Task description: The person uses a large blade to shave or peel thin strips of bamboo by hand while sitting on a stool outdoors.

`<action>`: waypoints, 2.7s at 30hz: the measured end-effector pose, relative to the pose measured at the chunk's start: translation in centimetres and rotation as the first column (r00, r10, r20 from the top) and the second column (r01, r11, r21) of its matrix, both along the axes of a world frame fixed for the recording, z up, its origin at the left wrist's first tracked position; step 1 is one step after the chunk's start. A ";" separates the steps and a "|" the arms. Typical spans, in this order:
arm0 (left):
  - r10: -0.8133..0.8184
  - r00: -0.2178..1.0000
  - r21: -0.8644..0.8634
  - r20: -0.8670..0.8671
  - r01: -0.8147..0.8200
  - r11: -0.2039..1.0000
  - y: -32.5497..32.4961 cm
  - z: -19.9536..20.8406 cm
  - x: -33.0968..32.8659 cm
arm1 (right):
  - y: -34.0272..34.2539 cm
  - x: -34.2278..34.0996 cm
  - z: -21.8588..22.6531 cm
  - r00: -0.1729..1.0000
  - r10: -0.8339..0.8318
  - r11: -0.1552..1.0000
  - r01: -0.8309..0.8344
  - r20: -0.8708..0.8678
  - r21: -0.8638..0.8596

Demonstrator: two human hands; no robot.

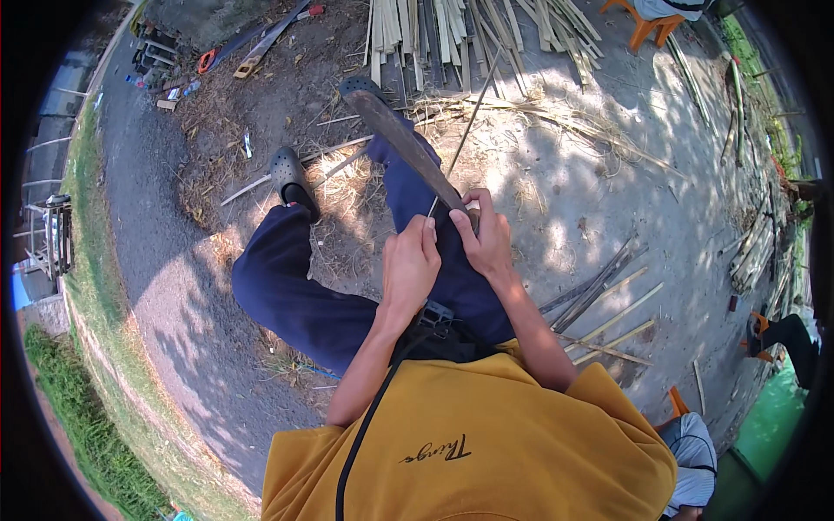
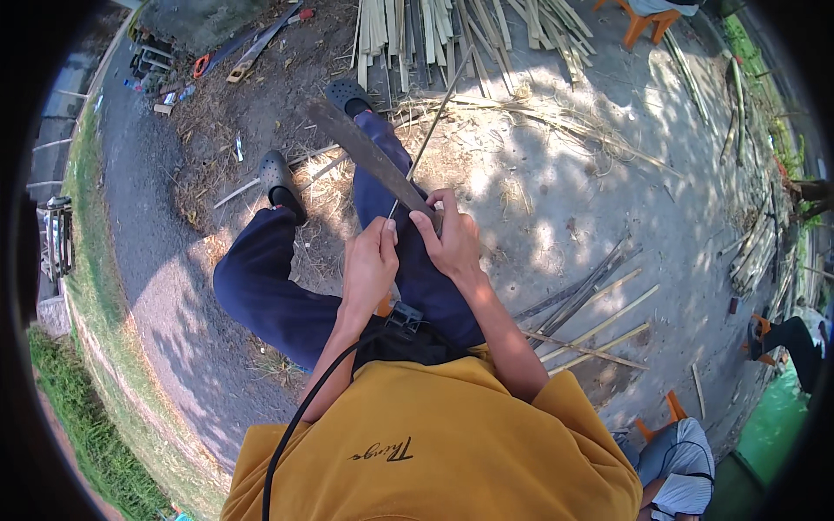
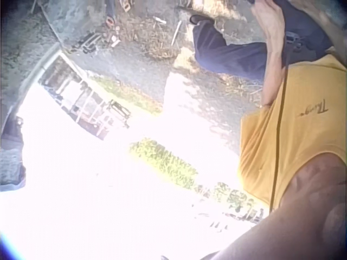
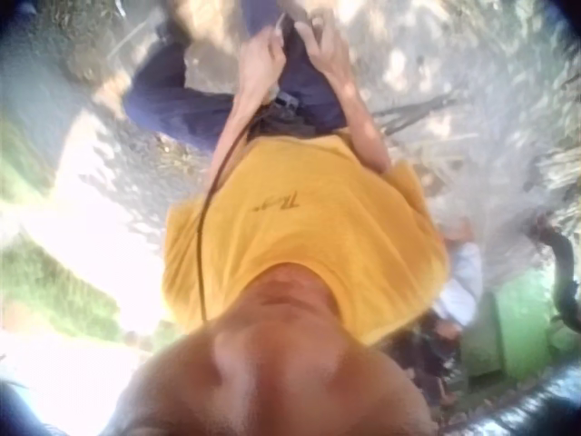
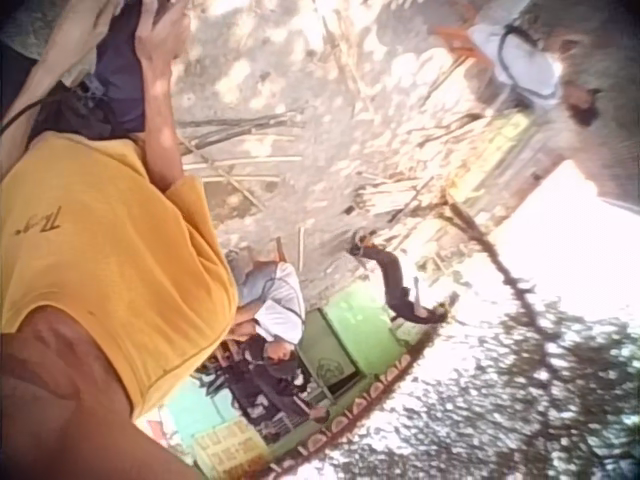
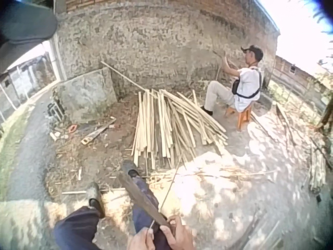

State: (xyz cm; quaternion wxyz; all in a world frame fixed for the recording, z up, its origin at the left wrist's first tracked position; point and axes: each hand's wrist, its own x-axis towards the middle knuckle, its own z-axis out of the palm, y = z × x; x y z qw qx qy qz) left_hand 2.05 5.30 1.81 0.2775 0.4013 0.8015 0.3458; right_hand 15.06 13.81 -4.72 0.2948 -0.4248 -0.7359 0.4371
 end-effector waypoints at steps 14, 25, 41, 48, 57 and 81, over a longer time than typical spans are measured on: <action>0.014 0.987 0.066 -0.160 -0.003 0.998 -0.7 -1.2 -0.1 | 0.1 0.2 -0.2 0.995 0.015 0.998 -0.009 0.100 -0.064; -0.009 0.959 -0.011 -0.284 0.006 1.000 -0.6 -0.7 -0.3 | 0.2 0.0 -0.1 0.987 0.030 1.000 -0.028 0.157 -0.011; 0.080 0.969 0.044 -0.234 -0.072 0.996 -1.2 -1.3 -0.8 | 0.1 -0.2 0.4 0.987 0.068 0.998 -0.068 0.143 -0.008; 0.058 0.969 -0.029 -0.242 -0.067 0.997 -2.2 -1.2 0.0 | 0.7 -0.3 0.0 0.983 0.036 0.998 -0.027 0.181 -0.051; 0.082 0.993 0.030 -0.089 -0.080 0.996 -0.3 -2.2 -1.0 | 0.7 0.1 0.3 0.977 0.099 0.993 -0.110 0.191 0.048; 0.256 0.963 0.082 -0.089 -0.249 0.965 -3.7 3.8 -18.0 | 3.6 7.1 -1.3 0.905 -0.280 0.926 0.166 -0.321 -0.340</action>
